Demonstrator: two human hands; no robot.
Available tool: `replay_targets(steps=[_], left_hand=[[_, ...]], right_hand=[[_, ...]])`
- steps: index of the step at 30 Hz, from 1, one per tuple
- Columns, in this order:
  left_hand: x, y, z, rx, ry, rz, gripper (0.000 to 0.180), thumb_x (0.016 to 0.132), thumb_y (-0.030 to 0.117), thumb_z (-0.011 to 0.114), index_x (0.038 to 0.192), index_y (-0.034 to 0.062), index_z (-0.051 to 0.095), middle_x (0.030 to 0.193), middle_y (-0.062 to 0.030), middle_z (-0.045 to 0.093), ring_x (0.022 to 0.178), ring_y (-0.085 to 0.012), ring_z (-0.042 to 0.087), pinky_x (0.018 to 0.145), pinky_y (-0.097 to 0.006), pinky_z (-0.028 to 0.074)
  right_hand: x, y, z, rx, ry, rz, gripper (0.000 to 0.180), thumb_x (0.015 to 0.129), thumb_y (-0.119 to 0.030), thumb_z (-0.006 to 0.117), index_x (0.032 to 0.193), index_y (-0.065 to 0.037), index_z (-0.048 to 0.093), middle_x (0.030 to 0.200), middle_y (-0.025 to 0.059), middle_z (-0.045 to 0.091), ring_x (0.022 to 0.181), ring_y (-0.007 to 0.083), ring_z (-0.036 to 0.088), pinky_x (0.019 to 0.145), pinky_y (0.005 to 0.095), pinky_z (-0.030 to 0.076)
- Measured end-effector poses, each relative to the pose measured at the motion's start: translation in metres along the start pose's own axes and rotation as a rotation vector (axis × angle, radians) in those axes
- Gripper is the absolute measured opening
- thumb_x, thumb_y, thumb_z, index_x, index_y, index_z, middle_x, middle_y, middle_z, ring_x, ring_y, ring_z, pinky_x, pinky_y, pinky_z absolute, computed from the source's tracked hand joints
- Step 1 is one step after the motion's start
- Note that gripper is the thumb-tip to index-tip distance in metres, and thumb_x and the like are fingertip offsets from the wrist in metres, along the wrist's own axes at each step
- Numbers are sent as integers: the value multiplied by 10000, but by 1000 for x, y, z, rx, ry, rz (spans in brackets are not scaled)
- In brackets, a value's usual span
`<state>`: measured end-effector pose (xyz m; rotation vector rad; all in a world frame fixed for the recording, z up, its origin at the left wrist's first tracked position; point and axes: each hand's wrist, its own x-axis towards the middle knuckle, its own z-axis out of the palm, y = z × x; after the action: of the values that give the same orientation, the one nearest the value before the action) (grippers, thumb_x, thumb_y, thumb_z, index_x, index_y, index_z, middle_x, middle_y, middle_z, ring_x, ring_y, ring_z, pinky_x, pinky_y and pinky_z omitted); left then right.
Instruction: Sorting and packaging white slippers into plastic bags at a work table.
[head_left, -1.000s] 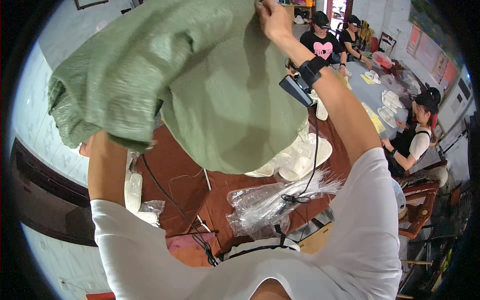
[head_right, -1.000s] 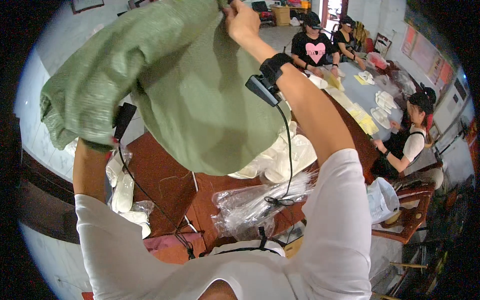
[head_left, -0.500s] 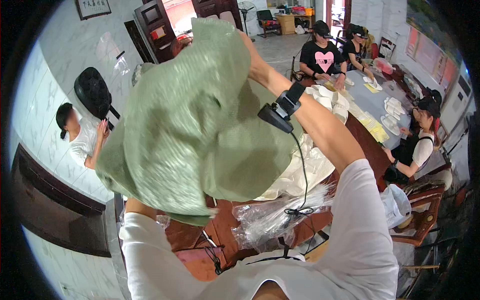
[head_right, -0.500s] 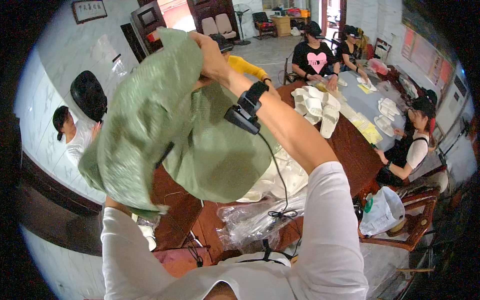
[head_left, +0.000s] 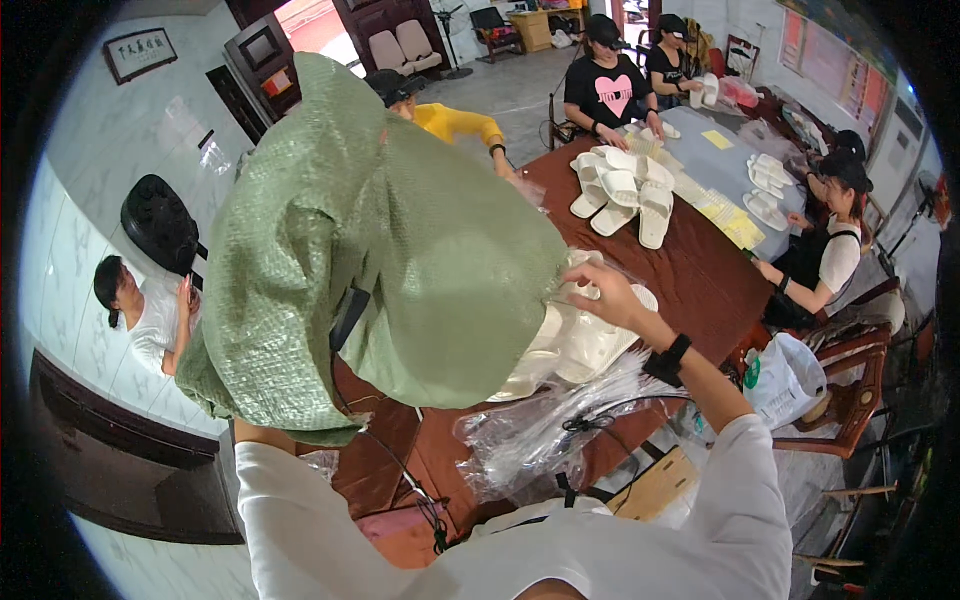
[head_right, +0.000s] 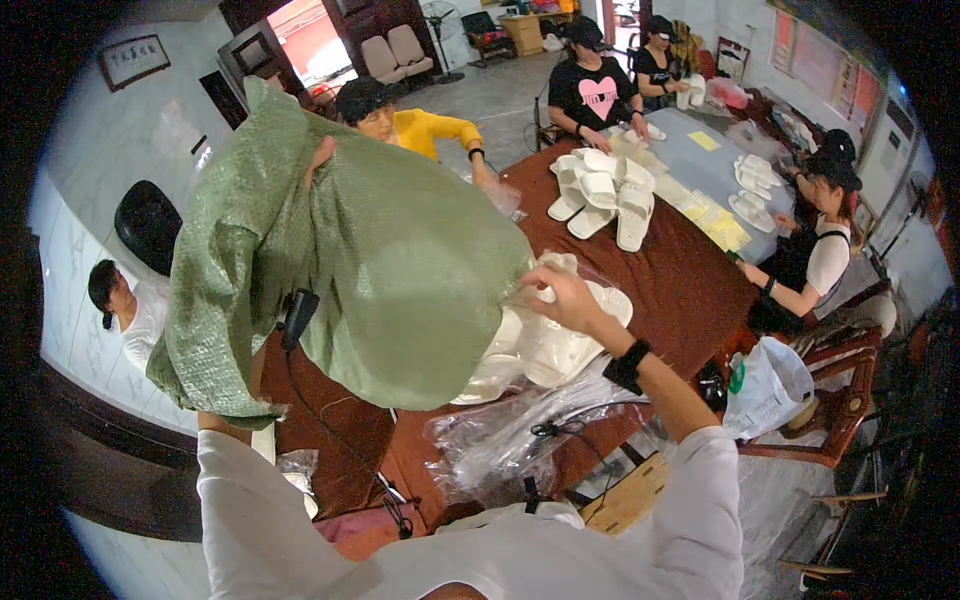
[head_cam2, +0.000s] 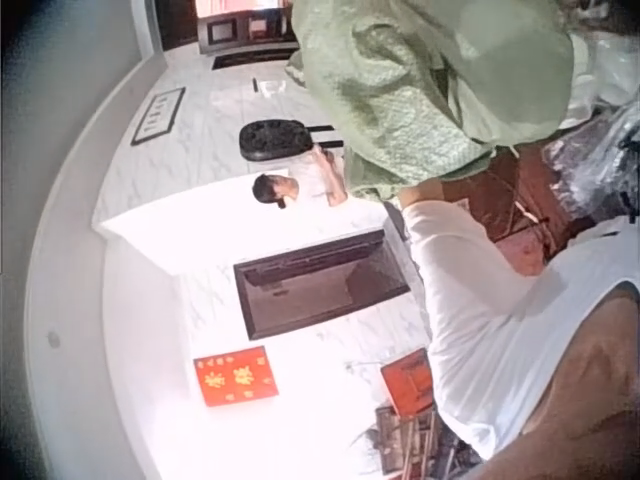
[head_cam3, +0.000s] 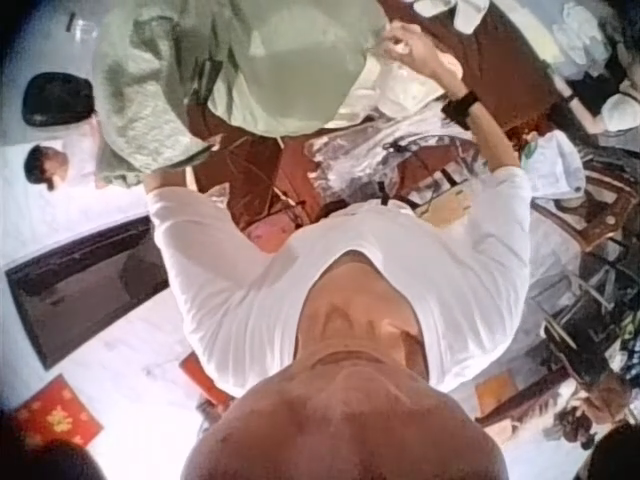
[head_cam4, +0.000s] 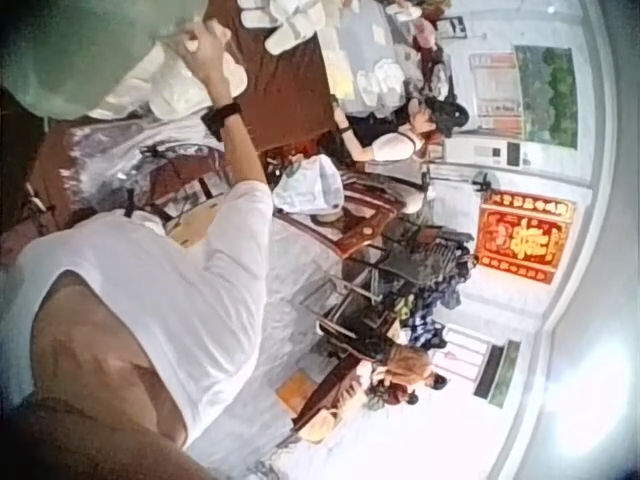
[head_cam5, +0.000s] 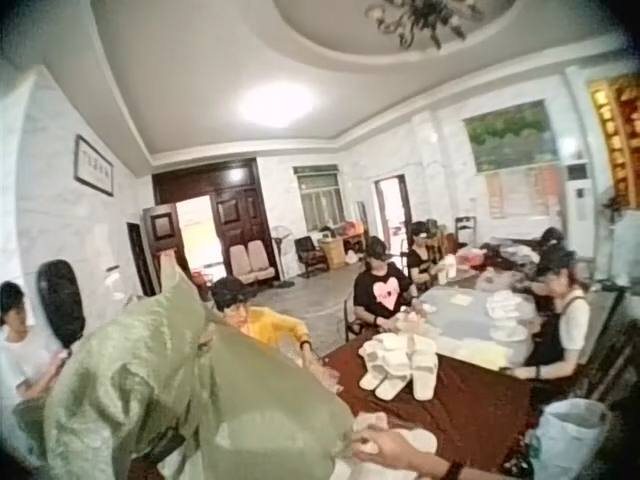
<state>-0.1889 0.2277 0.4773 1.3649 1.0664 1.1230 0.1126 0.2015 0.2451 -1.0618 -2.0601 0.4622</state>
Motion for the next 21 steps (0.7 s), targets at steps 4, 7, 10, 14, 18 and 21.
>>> replay_targets(steps=[4, 7, 10, 14, 18, 21], left_hand=[[3, -1, 11, -25, -3, -59, 614, 859, 413, 634, 1307, 18, 488, 1299, -129, 525, 1178, -250, 496, 1028, -352, 371], [-3, 1, 10, -40, 7, -86, 607, 861, 411, 631, 1303, 18, 494, 1293, -129, 531, 1172, -250, 502, 1025, -351, 374], [-16, 2, 5, -53, 27, -105, 599, 863, 409, 628, 1300, 19, 499, 1287, -129, 536, 1165, -249, 508, 1022, -349, 378], [-46, -13, 0, -91, 7, -123, 589, 866, 407, 623, 1295, 20, 507, 1279, -130, 542, 1157, -248, 516, 1017, -347, 383], [-66, -8, -16, -107, 49, -116, 579, 868, 405, 619, 1290, 22, 514, 1271, -130, 549, 1148, -247, 525, 1013, -346, 388], [-62, -2, -20, -117, 78, -120, 572, 870, 403, 616, 1286, 22, 520, 1265, -130, 554, 1142, -247, 531, 1010, -344, 392]], right_hand=[[-11, 0, 30, -19, 88, 1, 268, 744, -110, 705, 990, -85, 601, 1013, 95, 559, 883, 284, 586, 745, 383, 495], [-8, 3, 40, -127, 109, 9, 312, 725, -100, 694, 997, -102, 543, 990, 109, 513, 882, 314, 569, 727, 425, 478], [-3, 13, 49, -343, 78, -61, 294, 739, -115, 676, 984, -99, 515, 972, 107, 507, 897, 306, 568, 713, 423, 463], [-5, 61, 53, -618, 284, -18, 280, 713, -135, 671, 938, -88, 510, 914, 90, 510, 829, 298, 556, 683, 414, 443], [16, 73, 39, -599, 428, -22, 197, 735, -118, 617, 899, -99, 508, 836, 82, 487, 802, 284, 547, 669, 398, 444], [44, 53, 3, -623, 439, -144, 140, 770, -96, 578, 885, -115, 500, 833, 87, 478, 736, 265, 563, 604, 401, 451]])
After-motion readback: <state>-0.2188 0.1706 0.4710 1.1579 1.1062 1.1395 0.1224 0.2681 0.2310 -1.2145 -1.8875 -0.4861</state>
